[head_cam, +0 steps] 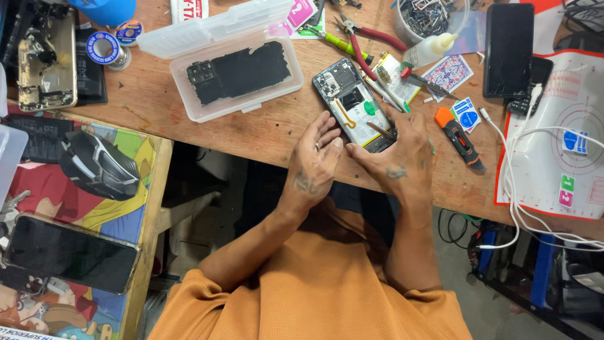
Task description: The person disassembles a smartphone, removes the back cover, and uses a metal tool to scrape adhesive residue from the back cover. The person then places the back cover into a plastic container and continues working on the phone's internal components.
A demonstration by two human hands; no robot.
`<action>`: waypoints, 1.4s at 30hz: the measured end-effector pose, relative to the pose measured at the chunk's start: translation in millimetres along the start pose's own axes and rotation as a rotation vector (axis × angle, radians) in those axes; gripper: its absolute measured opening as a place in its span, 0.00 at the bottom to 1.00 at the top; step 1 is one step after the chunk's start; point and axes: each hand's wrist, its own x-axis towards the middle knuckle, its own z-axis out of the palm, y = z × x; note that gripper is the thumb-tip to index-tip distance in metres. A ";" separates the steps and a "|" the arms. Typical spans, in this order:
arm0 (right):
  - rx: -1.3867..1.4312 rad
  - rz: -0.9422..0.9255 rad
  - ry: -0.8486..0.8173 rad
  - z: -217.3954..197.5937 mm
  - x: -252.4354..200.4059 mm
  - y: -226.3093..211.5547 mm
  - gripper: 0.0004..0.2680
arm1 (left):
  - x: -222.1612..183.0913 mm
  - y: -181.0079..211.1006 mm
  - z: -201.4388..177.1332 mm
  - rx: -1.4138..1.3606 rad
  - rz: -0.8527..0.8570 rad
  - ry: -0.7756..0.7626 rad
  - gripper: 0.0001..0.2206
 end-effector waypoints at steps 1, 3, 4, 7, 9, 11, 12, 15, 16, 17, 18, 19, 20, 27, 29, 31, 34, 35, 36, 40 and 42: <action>0.010 0.032 -0.005 0.5 -1.1 -0.2 0.27 | 0.4 -0.3 0.1 -0.021 -0.005 0.001 0.28; 0.068 0.040 0.009 2.1 -3.7 -1.0 0.26 | 1.9 -0.8 1.0 -0.061 -0.018 -0.014 0.28; 0.117 0.016 0.028 3.9 -5.6 -2.3 0.26 | 3.3 -1.2 2.1 -0.079 -0.025 -0.031 0.27; 0.150 -0.033 0.061 4.9 -11.0 -3.6 0.26 | 12.5 -2.0 4.1 -0.140 0.002 -0.054 0.25; 0.205 -0.059 0.051 3.9 -14.3 -0.4 0.27 | 17.1 -3.5 2.2 -0.105 0.020 -0.049 0.23; 0.333 -0.087 0.020 2.8 -17.7 5.6 0.28 | 19.4 -3.4 -5.5 0.008 0.021 -0.034 0.22; 0.355 -0.015 0.014 2.2 -19.0 9.7 0.25 | 20.2 -2.4 -10.2 0.008 0.020 -0.060 0.22; 0.539 0.129 0.044 -2.7 -20.8 27.0 0.15 | 19.8 3.5 -20.0 0.040 0.007 -0.128 0.23; 0.684 0.126 0.090 -2.6 -19.7 31.9 0.12 | 19.0 6.8 -21.5 0.074 -0.001 -0.143 0.24; 0.828 0.119 0.135 -1.9 -19.8 35.5 0.10 | 17.7 10.3 -20.8 0.106 -0.005 -0.156 0.24; 0.913 0.053 0.175 -1.0 -22.0 37.9 0.11 | 15.4 13.9 -19.2 0.233 -0.010 -0.116 0.26; 0.997 -0.013 0.212 -0.1 -25.2 39.7 0.11 | 11.5 17.5 -17.7 0.358 -0.017 -0.074 0.27; 1.081 -0.080 0.247 1.1 -28.3 41.2 0.12 | 7.7 21.0 -16.0 0.484 -0.026 -0.032 0.29; 0.861 -0.033 0.255 9.5 -53.2 43.3 0.12 | -24.7 34.2 -8.2 0.894 0.237 -0.054 0.44; 0.846 -0.070 0.236 13.5 -61.4 38.9 0.08 | -32.2 31.7 -5.7 0.923 0.323 -0.070 0.48; 0.798 -0.131 0.236 17.1 -64.9 35.5 0.06 | -37.3 29.2 -5.9 0.953 0.313 -0.103 0.47; 0.765 -0.150 0.218 21.1 -70.0 33.4 0.05 | -38.9 25.1 -7.3 0.982 0.375 -0.106 0.47; 0.761 -0.145 0.211 22.0 -71.0 34.1 0.05 | -37.5 24.2 -7.6 0.989 0.411 -0.101 0.46; 0.756 -0.116 0.211 22.8 -72.3 35.4 0.05 | -36.5 23.4 -7.6 0.986 0.385 -0.097 0.47; 0.695 -0.089 0.232 26.7 -78.0 46.6 0.05 | -33.5 20.8 -8.9 0.968 0.333 -0.080 0.46; 0.695 -0.107 0.230 29.0 -82.5 54.6 0.05 | -33.9 19.1 -13.3 0.948 0.361 -0.079 0.44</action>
